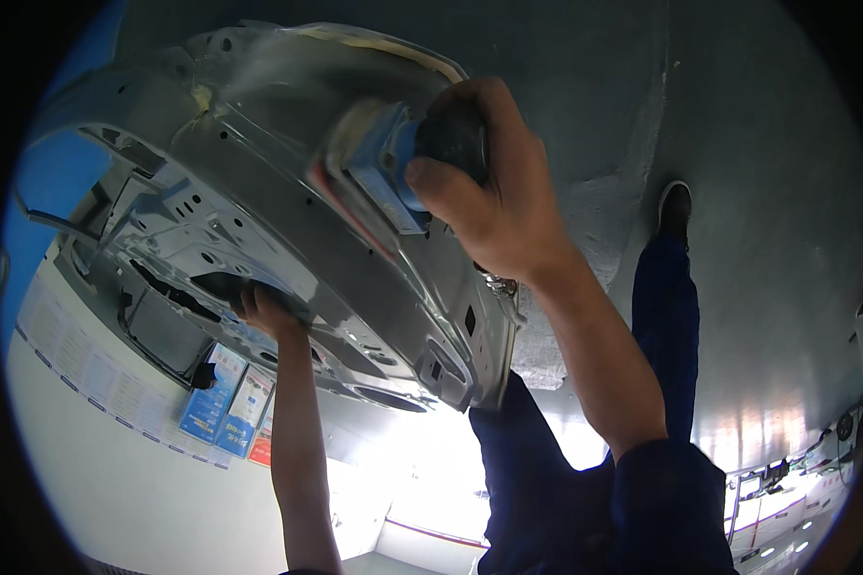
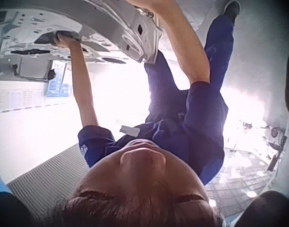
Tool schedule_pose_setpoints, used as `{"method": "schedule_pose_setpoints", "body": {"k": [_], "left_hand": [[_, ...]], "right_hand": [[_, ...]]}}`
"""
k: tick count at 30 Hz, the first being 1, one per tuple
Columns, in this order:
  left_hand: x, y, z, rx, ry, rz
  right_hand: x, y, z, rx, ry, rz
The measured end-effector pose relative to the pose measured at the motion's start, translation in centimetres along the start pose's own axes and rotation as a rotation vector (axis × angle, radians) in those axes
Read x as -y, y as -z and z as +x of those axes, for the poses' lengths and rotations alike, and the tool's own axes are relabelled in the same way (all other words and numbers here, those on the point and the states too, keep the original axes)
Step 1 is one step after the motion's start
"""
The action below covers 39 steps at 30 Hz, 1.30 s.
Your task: The person uses an orbital sander to smooth the surface of a large metal car door. They move the sander along the edges and flat areas of the door, holding it with both hands for control.
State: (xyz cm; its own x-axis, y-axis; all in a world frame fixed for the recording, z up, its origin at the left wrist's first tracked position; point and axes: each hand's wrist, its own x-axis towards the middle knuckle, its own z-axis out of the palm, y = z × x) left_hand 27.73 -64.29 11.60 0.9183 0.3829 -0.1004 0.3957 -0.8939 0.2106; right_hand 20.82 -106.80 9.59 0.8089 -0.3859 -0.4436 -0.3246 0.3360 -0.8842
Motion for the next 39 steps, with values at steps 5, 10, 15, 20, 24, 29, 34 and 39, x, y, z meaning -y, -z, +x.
{"method": "schedule_pose_setpoints", "body": {"k": [5, 10, 15, 20, 24, 29, 34, 39], "left_hand": [[-1.0, -0.6, -0.3, -0.060, 0.136, -0.096], [2.3, 0.0, 0.8, -0.033, 0.041, 0.131], [-1.4, 0.0, -0.9, -0.033, 0.127, -0.074], [0.0, 0.3, -0.1, -0.138, 0.045, 0.167], [-2.1, -0.5, -1.8, -0.064, 0.056, -0.053], [-2.8, -0.6, -1.1, -0.128, 0.138, -0.050], [-0.5, -0.2, -0.7, -0.110, 0.015, 0.121], [-0.2, -0.1, 0.0, -0.068, 0.183, -0.040]], "right_hand": [[-4.6, 1.5, -4.2, 0.066, -0.167, -0.193], [-0.3, 0.7, -1.1, 0.064, -0.286, 0.025], [0.5, 0.6, -1.9, 0.028, -0.308, -0.010], [-2.4, 0.3, -2.9, -0.003, -0.280, 0.000], [2.5, 0.2, 0.4, 0.056, -0.144, -0.004], [-0.4, 0.0, -1.8, -0.040, -0.138, -0.011], [4.4, -0.6, 1.1, 0.029, 0.081, -0.097], [3.7, -0.9, 0.3, -0.041, 0.200, -0.229]]}}
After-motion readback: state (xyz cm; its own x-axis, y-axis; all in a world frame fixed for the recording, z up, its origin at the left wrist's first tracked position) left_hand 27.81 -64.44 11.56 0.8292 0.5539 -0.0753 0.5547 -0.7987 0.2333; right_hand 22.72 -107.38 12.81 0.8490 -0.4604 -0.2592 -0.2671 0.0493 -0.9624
